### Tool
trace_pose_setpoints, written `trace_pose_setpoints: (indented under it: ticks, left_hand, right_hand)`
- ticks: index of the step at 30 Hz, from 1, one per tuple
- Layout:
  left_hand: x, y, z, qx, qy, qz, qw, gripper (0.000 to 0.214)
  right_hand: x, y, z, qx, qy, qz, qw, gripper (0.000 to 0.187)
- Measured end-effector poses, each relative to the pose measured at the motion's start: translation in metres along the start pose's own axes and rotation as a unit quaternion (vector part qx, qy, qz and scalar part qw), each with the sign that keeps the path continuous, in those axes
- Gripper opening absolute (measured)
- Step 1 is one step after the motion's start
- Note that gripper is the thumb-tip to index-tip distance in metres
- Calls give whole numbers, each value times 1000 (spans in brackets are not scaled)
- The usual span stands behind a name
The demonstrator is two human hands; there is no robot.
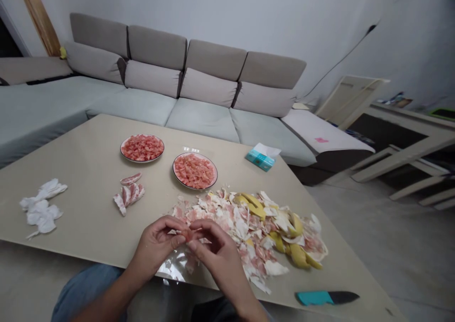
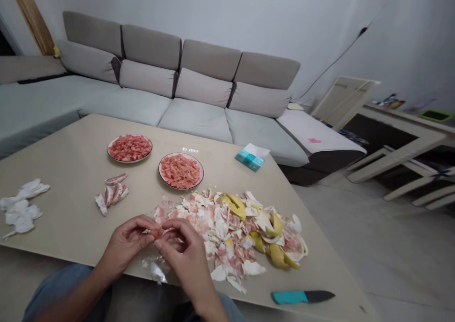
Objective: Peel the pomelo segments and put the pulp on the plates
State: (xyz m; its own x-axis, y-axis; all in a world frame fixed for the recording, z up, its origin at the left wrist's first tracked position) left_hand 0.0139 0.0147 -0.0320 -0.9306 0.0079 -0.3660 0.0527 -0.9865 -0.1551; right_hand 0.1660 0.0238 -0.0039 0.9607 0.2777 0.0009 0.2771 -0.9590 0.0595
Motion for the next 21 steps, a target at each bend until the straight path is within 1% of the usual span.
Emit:
trace_pose_setpoints:
  ticks: [3, 5, 9, 15, 21]
  left_hand:
    - [2, -2, 1, -26, -14, -1, 1000, 7]
    - [3, -1, 1, -35, -21, -6, 999, 7]
    - [4, 1, 2, -48, -33, -17, 998, 8]
    - [5, 1, 4, -76, -64, -30, 995, 13]
    - [4, 2, 5, -63, -72, -36, 995, 11]
  right_hand:
    - [0, 1, -3, 25, 63, 7, 998, 19]
    - [-1, 1, -3, 16, 61, 3, 998, 17]
    - [-1, 1, -2, -5, 27, 7, 1000, 19]
    - [-3, 1, -3, 22, 86, 13, 996, 18]
    - [-2, 1, -1, 31, 102, 10, 994, 18]
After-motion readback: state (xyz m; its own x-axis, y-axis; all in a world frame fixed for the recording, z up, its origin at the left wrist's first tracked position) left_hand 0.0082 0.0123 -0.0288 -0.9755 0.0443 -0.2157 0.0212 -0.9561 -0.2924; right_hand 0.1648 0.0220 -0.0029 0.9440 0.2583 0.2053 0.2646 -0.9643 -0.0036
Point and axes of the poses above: each hand's wrist, its own y-axis away from the middle knuckle, its own x-axis out of the back of the hand, z = x × y, the point moved 4 cm from there along -y, towards the middle knuckle, and after that the axes turned 2 degrees about -x, right-handed, at the moved point
